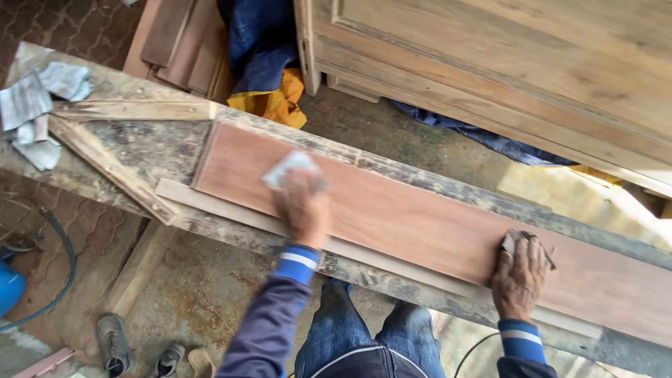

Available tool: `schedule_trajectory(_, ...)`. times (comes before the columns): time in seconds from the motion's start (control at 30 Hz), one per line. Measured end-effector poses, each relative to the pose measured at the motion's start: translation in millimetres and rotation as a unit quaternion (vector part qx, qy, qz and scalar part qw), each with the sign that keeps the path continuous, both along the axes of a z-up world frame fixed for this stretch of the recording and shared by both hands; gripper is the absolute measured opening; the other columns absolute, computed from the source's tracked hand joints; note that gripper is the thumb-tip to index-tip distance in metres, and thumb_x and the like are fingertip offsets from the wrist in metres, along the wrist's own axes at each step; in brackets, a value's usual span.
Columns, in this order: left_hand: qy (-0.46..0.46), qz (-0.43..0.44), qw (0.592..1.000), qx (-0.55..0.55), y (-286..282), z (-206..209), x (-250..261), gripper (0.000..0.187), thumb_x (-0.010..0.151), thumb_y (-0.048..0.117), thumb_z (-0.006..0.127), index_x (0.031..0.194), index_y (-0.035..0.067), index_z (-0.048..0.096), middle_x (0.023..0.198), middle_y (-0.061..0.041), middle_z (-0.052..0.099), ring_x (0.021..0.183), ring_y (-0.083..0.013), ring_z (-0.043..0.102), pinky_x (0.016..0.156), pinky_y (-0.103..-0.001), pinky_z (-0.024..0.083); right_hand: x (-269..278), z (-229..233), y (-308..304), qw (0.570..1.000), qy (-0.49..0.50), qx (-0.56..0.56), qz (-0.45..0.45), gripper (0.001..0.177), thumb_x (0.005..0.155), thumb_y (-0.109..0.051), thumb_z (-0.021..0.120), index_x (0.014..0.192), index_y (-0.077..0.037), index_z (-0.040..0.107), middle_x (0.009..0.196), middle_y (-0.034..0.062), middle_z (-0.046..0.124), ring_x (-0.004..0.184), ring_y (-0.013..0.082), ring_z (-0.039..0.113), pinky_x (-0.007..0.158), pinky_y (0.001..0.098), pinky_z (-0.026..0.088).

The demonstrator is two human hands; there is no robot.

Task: Sanding a long wooden plank with pieces of sandpaper to smooth the surface.

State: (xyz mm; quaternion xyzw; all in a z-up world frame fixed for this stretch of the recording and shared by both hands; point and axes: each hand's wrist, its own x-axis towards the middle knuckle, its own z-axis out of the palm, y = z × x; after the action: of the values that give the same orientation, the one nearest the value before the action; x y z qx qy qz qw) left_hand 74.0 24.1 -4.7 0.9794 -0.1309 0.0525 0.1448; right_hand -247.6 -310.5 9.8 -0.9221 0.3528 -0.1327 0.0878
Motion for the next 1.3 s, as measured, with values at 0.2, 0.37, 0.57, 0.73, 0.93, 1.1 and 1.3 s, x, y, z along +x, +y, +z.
schedule_trajectory(0.2,0.115,-0.355,0.920,-0.120,-177,28,-220,0.071,0.091,0.018,0.066,0.158,0.010,0.042,0.170,-0.017,0.034,0.159,-0.0335,0.030,0.130,-0.055,0.017,-14,26,-21,0.998,-0.009,0.020,0.060,0.049,0.106,-0.030,0.057,0.147,-0.005,0.056,0.158,0.0206,0.050,0.147,0.0390,0.045,0.125,0.0540,0.030)
schedule_trajectory(0.37,0.024,-0.255,0.962,-0.094,-150,12,-166,0.073,0.090,0.035,0.072,0.154,0.021,0.041,0.163,-0.013,0.032,0.151,-0.0359,0.031,0.122,-0.068,0.016,-90,35,-90,0.995,0.017,0.031,0.090,0.049,0.103,-0.029,0.057,0.147,-0.007,0.058,0.157,0.0172,0.052,0.147,0.0361,0.046,0.125,0.0513,0.032)
schedule_trajectory(0.57,0.044,0.080,0.995,0.034,-84,5,-71,0.059,0.108,0.038,0.036,0.161,0.012,0.036,0.171,-0.015,0.025,0.157,-0.0366,0.020,0.124,-0.059,0.009,-153,-5,-167,1.000,-0.001,0.012,0.002,0.048,0.108,-0.026,0.057,0.152,-0.007,0.056,0.160,0.0211,0.050,0.151,0.0384,0.043,0.127,0.0515,0.031)
schedule_trajectory(0.73,-0.002,0.089,0.994,0.063,-95,15,-79,0.058,0.109,0.037,0.037,0.159,0.009,0.041,0.169,-0.019,0.029,0.156,-0.0382,0.023,0.125,-0.060,0.011,-10,13,-88,0.981,-0.040,0.062,0.179,0.057,0.102,-0.025,0.057,0.155,-0.008,0.046,0.158,0.0198,0.046,0.150,0.0373,0.040,0.127,0.0493,0.027)
schedule_trajectory(0.93,-0.007,0.083,0.995,0.059,-95,11,-77,0.058,0.110,0.037,0.038,0.161,0.009,0.039,0.170,-0.019,0.029,0.157,-0.0387,0.023,0.125,-0.061,0.010,88,23,-18,0.944,0.027,0.037,0.326,0.064,0.100,-0.032,0.060,0.155,-0.007,0.038,0.163,0.0185,0.036,0.150,0.0347,0.035,0.124,0.0508,0.021)
schedule_trajectory(1.1,-0.012,0.047,0.995,0.088,-78,21,-73,0.063,0.107,0.037,0.044,0.161,0.004,0.038,0.169,-0.021,0.030,0.157,-0.0392,0.024,0.126,-0.060,0.011,3,46,-75,0.971,0.040,0.055,0.231,0.056,0.096,-0.026,0.059,0.150,-0.014,0.051,0.162,0.0092,0.043,0.146,0.0277,0.043,0.126,0.0497,0.022)
schedule_trajectory(1.3,0.005,-0.056,0.998,0.040,-64,26,-62,0.064,0.100,0.034,0.045,0.157,0.007,0.042,0.167,-0.020,0.032,0.154,-0.0411,0.028,0.126,-0.057,0.015,21,12,-39,0.998,0.018,0.037,0.055,0.054,0.099,-0.019,0.061,0.149,-0.004,0.051,0.157,0.0241,0.046,0.149,0.0390,0.042,0.125,0.0514,0.030)
